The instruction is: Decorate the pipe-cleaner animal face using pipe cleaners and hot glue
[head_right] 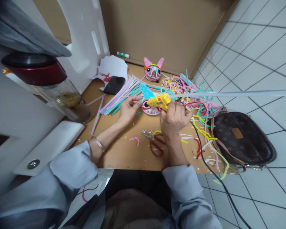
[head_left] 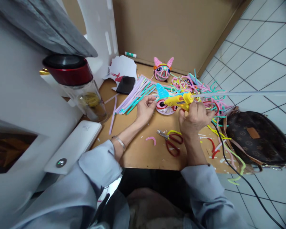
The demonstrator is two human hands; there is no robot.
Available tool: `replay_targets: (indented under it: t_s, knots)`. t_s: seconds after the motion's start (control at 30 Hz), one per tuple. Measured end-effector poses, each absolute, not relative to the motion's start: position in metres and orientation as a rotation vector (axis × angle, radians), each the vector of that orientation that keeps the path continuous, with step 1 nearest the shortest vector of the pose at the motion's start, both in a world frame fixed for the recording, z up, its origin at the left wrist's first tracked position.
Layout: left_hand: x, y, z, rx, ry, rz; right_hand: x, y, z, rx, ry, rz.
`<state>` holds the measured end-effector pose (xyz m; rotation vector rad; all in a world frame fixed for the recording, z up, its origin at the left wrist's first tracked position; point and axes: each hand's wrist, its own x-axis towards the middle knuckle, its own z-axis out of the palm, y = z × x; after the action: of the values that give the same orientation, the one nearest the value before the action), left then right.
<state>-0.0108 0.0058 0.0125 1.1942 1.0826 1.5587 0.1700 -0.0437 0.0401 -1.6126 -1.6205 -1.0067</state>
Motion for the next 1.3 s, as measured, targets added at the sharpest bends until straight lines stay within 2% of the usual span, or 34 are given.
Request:
replay_targets:
  t_s: [1.3]
  knots:
    - [-0.0096,-0.0016,0.0133,1.409,1.168,1.461,0.171,-0.0449,0.0404,-1.623,-1.559,-1.021]
